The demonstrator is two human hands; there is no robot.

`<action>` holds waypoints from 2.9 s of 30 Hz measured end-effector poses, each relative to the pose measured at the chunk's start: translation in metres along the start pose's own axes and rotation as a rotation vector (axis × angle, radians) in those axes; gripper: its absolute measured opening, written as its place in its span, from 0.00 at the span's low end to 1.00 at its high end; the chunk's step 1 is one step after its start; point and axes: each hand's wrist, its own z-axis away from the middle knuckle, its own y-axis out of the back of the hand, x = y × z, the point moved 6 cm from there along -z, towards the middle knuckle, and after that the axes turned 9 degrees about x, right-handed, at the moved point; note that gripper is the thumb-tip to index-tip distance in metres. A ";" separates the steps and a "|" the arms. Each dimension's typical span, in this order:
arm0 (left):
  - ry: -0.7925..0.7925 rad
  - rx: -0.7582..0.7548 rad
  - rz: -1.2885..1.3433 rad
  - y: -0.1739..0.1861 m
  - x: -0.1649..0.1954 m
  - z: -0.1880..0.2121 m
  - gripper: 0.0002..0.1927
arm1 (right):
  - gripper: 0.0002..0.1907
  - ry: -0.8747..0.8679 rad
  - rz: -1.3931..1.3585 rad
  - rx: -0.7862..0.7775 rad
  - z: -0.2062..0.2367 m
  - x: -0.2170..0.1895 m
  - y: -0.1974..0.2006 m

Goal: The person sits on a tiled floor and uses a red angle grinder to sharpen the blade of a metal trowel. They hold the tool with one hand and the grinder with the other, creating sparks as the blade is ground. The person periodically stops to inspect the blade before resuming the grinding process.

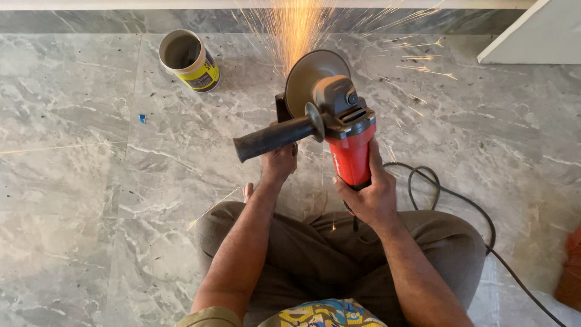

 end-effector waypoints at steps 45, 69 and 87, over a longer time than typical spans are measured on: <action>-0.022 0.152 -0.190 0.049 0.025 -0.027 0.08 | 0.53 -0.151 -0.173 0.098 -0.002 0.032 0.003; -0.073 -0.346 -2.356 0.159 0.048 -0.343 0.13 | 0.54 -0.399 -0.234 0.074 -0.006 0.052 -0.019; -0.090 0.230 0.214 0.154 0.071 -0.105 0.12 | 0.52 -0.111 -0.137 0.059 0.010 0.012 -0.023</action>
